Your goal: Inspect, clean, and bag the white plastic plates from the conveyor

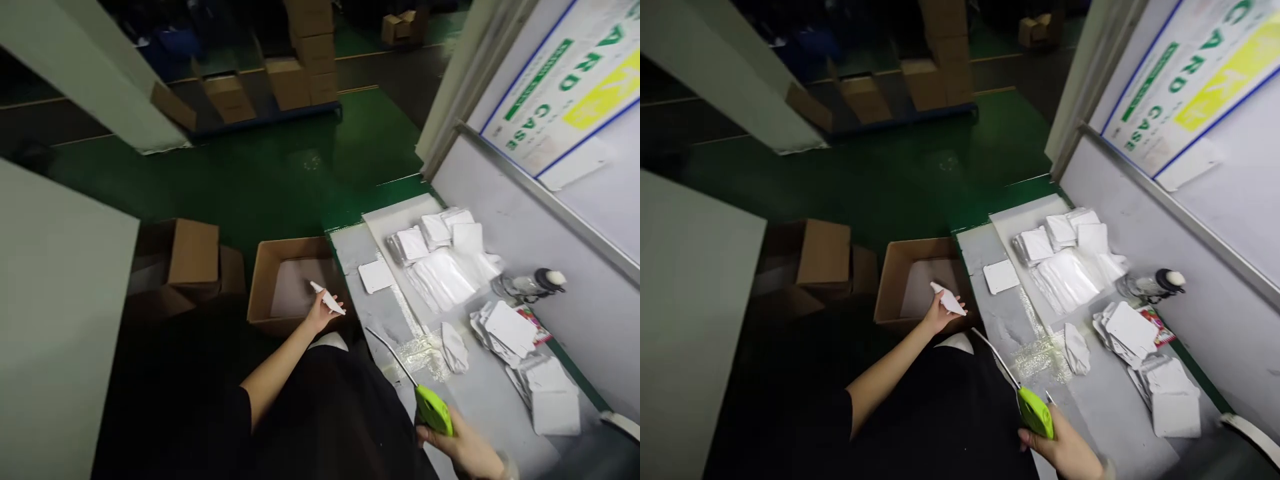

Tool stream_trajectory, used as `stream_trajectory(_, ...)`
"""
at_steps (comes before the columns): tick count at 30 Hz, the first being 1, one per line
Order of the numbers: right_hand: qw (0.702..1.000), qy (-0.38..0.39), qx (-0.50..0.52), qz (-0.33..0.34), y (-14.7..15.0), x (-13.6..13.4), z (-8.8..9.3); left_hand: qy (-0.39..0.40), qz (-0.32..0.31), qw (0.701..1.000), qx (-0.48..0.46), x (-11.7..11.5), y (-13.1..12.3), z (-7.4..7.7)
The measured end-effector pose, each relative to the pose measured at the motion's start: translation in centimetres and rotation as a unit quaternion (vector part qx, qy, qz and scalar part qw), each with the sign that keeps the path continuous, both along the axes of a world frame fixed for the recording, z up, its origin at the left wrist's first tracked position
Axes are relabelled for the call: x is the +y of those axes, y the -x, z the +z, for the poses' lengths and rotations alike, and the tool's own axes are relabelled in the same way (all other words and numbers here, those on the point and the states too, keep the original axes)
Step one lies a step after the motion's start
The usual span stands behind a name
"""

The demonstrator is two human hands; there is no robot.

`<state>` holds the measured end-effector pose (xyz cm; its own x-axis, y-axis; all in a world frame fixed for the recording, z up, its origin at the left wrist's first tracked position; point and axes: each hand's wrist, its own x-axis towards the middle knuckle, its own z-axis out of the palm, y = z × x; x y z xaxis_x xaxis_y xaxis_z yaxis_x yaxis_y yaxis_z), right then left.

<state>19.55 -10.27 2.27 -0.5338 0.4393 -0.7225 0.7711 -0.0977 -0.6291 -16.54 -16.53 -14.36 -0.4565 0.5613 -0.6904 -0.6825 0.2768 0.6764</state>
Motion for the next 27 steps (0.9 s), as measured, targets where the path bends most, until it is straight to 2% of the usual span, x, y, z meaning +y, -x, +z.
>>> stream_trajectory(2, 0.986, 0.080, 0.011, 0.149, 4.1, 1.6, -0.3, 0.022, 0.113, 0.991, -0.067, -4.1, 0.4, -0.2)
stream_trajectory(4, 0.962, 0.055, -0.035, 0.264, 9.1, 2.5, -1.2, 0.038, 0.216, 0.969, -0.117, -7.6, 0.6, -0.4)
stream_trajectory(8, 0.925, 0.053, -0.048, 0.374, 18.0, 1.4, -3.3, 0.047, 0.378, 0.904, -0.193, -13.0, 0.1, -0.6)
stream_trajectory(11, 0.900, 0.043, -0.047, 0.430, 21.9, -0.7, -4.0, 0.045, 0.454, 0.858, -0.234, -15.8, -0.9, -0.6)
stream_trajectory(14, 0.879, 0.030, -0.052, 0.473, 23.8, -2.2, -4.2, 0.046, 0.504, 0.822, -0.260, -18.2, -1.6, -0.6)
stream_trajectory(18, 0.860, 0.032, -0.064, 0.505, 24.7, -2.4, -4.5, 0.045, 0.545, 0.792, -0.271, -20.6, -2.0, -0.4)
stream_trajectory(22, 0.848, 0.039, -0.071, 0.524, 25.5, -1.9, -4.2, 0.041, 0.555, 0.785, -0.274, -21.5, -1.9, -0.3)
stream_trajectory(27, 0.845, 0.041, -0.066, 0.529, 26.5, -2.5, -3.3, 0.046, 0.554, 0.786, -0.269, -21.0, -1.3, -0.3)
